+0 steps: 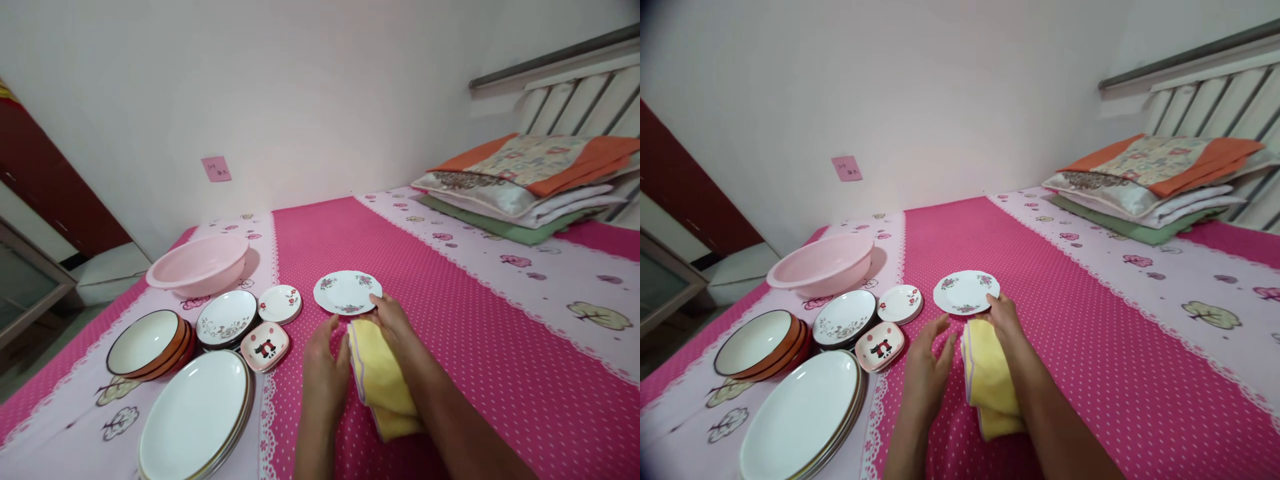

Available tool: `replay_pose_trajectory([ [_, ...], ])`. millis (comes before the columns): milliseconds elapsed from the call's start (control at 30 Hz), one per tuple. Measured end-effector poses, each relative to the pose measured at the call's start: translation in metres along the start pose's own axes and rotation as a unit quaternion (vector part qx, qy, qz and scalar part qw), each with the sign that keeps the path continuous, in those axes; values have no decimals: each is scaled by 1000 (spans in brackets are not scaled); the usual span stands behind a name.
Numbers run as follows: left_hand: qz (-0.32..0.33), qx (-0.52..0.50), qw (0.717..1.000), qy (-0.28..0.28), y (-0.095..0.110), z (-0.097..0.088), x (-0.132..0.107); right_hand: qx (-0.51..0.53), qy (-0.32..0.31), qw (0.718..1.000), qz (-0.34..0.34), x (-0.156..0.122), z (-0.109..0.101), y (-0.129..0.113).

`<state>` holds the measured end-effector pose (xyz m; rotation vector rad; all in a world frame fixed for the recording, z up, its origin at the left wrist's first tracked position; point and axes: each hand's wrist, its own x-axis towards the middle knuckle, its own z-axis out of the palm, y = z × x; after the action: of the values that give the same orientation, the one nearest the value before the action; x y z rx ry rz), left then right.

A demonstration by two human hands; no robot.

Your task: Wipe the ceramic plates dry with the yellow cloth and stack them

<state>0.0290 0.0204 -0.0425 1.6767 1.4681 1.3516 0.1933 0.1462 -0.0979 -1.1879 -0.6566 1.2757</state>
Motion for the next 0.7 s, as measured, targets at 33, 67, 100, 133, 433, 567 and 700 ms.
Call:
replay_pose_trajectory([
  [33,-16,-6,1000,-21,1,-1,0,3,3,1000,14,5,5,3],
  [67,-30,-9,999,-40,2,-2,0,4,5,1000,27,9,10,6],
  [100,-40,-8,998,-55,3,-3,0,4,6,999,39,13,14,7],
  [133,-47,-4,997,-67,3,-3,-1,3,6,999,51,17,18,8],
  [433,-78,11,991,-109,-1,-9,0,-50,16,996,76,45,22,11],
  [567,-85,15,988,-130,-3,-11,2,-88,45,993,62,58,12,13],
  [700,-99,21,985,-139,-5,-12,1,-138,75,986,50,70,-1,8],
])
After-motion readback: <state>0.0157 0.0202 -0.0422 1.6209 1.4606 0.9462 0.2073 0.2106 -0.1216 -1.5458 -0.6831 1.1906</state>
